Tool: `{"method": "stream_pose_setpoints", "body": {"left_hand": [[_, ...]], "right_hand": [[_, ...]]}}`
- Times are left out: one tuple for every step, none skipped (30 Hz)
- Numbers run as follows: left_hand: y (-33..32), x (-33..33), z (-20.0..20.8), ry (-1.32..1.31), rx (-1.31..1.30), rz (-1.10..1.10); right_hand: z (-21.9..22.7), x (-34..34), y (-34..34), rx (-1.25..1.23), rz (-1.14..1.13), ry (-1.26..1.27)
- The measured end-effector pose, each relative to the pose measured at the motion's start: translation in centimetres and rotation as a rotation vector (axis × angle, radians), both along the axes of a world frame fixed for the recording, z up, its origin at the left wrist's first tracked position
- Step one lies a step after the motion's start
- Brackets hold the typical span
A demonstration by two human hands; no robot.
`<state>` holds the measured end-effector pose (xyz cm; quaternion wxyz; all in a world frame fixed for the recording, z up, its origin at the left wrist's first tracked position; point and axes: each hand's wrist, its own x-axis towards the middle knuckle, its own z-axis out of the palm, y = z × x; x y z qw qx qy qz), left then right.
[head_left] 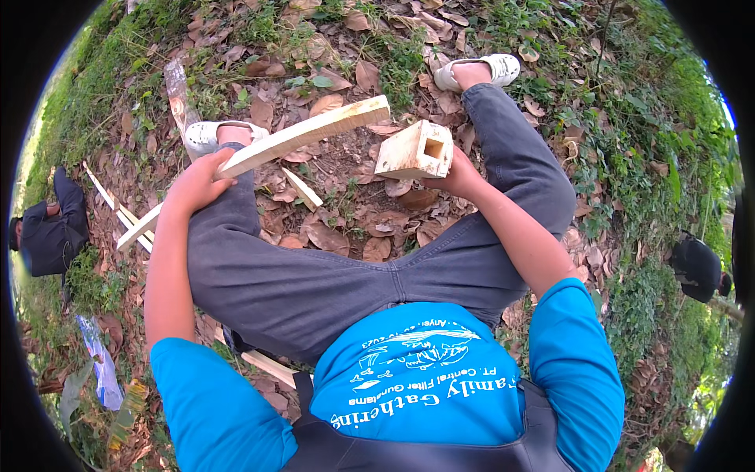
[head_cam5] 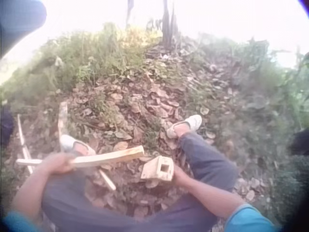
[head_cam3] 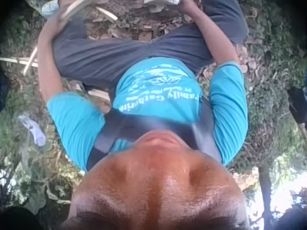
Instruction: The person sits on the ground and uses a chisel and hammer to carve a small rectangular block of wood. They repeatedly strike the chisel to remove wood shavings and shape the block, occasionally adjusting the wood's position.
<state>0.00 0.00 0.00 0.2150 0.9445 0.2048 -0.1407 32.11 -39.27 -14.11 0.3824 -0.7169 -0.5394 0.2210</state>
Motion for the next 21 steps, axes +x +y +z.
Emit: {"method": "stream_pose_setpoints", "body": {"left_hand": [[-0.1,0.3,0.1,-0.003,0.003,-0.012],[-0.2,0.7,0.2,-0.006,0.007,-0.025],[-1.4,0.1,0.5,-0.007,0.031,-0.053],[-1.9,0.4,0.9,-0.060,0.076,-0.078],[-2.3,0.8,1.3,-0.114,0.122,-0.104],[-2.9,1.4,1.7,-0.135,0.138,-0.121],[-3.4,2.0,2.1,-0.157,0.154,-0.139],[-3.7,2.4,2.3,-0.177,0.170,-0.157],[-3.7,2.5,2.4,-0.177,0.205,-0.176],[-3.8,2.6,2.3,-0.177,0.241,-0.195],[-3.8,2.7,2.3,-0.177,0.276,-0.215],[-3.8,2.7,2.3,-0.161,0.299,-0.224],[-3.8,2.8,2.3,-0.146,0.321,-0.233],[-3.7,2.8,2.3,-0.132,0.344,-0.243],[-3.7,3.0,2.0,-0.155,0.349,-0.250],[-3.6,2.9,1.9,-0.172,0.355,-0.255],[-3.6,2.9,1.9,-0.189,0.360,-0.260],[-3.5,3.1,1.9,-0.176,0.361,-0.241],[-3.6,3.1,1.9,-0.179,0.376,-0.237],[-3.6,3.2,1.8,-0.182,0.391,-0.233],[-3.6,3.3,2.0,-0.185,0.411,-0.228]], "right_hand": [[-0.7,-0.1,0.1,0.015,-0.006,0.002],[-1.2,0.1,0.2,0.040,-0.001,-0.101],[-1.8,-2.0,-0.5,-0.043,-0.029,-0.003],[-1.4,-2.1,0.0,-0.049,-0.051,0.050],[-1.0,-2.1,0.4,-0.055,-0.073,0.102],[-0.9,-1.9,0.4,-0.071,-0.066,0.067],[-0.9,-1.7,0.3,-0.048,-0.060,0.040],[-0.9,-1.4,0.3,-0.026,-0.054,0.012],[-1.2,-1.4,0.2,-0.002,-0.053,-0.010],[-1.5,-1.4,0.3,0.025,-0.059,0.011],[-1.7,-1.5,0.1,0.028,-0.069,0.031],[-1.4,-1.6,0.2,0.031,-0.079,0.052],[-1.2,-1.8,0.3,0.034,-0.091,0.074],[-1.6,-1.4,0.6,0.003,-0.068,0.105],[-1.5,-1.3,0.6,-0.011,-0.079,0.144],[-1.1,-1.4,0.7,-0.022,-0.087,0.190],[-0.8,-1.4,0.8,-0.034,-0.094,0.236],[-1.0,-1.1,0.9,-0.062,-0.056,0.289],[-0.3,-1.2,0.9,-0.067,-0.041,0.292],[0.4,-1.0,0.7,-0.071,-0.025,0.295],[1.3,-0.8,0.7,-0.071,-0.007,0.297]]}}
